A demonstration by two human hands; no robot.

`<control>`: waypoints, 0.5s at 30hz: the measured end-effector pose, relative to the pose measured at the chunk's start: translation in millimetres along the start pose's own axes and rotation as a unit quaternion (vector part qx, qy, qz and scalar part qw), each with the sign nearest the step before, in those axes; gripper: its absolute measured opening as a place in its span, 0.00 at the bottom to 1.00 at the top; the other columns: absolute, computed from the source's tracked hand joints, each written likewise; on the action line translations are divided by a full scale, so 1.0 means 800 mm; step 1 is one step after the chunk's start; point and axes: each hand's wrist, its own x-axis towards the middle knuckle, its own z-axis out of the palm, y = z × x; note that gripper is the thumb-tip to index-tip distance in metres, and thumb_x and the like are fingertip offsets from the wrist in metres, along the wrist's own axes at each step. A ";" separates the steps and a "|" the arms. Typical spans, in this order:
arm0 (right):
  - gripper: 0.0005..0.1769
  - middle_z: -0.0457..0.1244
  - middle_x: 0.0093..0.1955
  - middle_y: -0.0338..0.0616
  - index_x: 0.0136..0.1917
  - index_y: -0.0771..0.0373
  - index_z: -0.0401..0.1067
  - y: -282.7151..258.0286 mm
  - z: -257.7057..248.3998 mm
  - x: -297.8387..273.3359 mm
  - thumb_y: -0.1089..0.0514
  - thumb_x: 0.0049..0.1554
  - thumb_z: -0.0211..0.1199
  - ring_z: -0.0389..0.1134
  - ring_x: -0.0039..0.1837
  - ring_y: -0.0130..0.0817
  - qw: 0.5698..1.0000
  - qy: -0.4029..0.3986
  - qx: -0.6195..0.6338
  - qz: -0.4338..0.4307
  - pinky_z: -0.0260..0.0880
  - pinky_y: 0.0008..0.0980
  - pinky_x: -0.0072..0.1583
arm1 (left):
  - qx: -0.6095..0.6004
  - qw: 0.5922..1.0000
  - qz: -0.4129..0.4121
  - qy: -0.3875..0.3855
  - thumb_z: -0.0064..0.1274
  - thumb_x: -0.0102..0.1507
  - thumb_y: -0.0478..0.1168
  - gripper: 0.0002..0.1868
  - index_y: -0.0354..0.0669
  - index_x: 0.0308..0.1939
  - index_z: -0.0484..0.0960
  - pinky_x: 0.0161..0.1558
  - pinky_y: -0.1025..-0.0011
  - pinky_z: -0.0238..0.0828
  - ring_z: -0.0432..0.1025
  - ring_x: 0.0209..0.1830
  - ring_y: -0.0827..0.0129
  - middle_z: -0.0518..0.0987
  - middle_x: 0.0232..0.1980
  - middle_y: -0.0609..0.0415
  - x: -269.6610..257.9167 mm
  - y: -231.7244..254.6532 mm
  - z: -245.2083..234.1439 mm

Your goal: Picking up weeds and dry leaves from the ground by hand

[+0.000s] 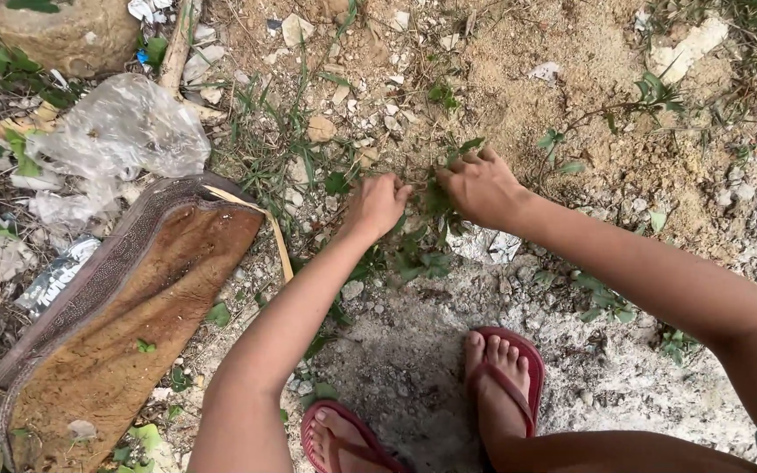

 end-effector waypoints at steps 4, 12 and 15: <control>0.19 0.70 0.55 0.52 0.58 0.59 0.73 0.001 0.031 0.032 0.48 0.65 0.47 0.71 0.62 0.47 0.998 0.014 0.036 0.046 0.65 0.50 0.64 | 0.009 1.000 0.008 -0.019 0.52 0.65 0.49 0.15 0.41 0.42 0.83 0.52 0.45 0.73 0.79 0.49 0.44 0.84 0.42 0.44 0.004 0.020 -0.002; 0.16 0.72 0.47 0.53 0.50 0.63 0.73 0.015 0.056 0.053 0.58 0.63 0.44 0.75 0.53 0.48 0.994 -0.018 0.078 0.073 0.72 0.50 0.57 | 0.021 0.998 0.039 0.049 0.51 0.65 0.31 0.25 0.25 0.66 0.69 0.61 0.33 0.65 0.69 0.63 0.34 0.72 0.62 0.24 -0.053 0.085 -0.084; 0.19 0.68 0.42 0.56 0.53 0.67 0.70 0.019 0.086 0.055 0.55 0.64 0.41 0.74 0.47 0.52 0.981 -0.022 0.186 0.055 0.75 0.49 0.51 | 0.120 0.974 0.177 0.069 0.48 0.66 0.26 0.21 0.37 0.64 0.75 0.66 0.39 0.64 0.71 0.63 0.45 0.75 0.60 0.38 -0.036 0.061 -0.060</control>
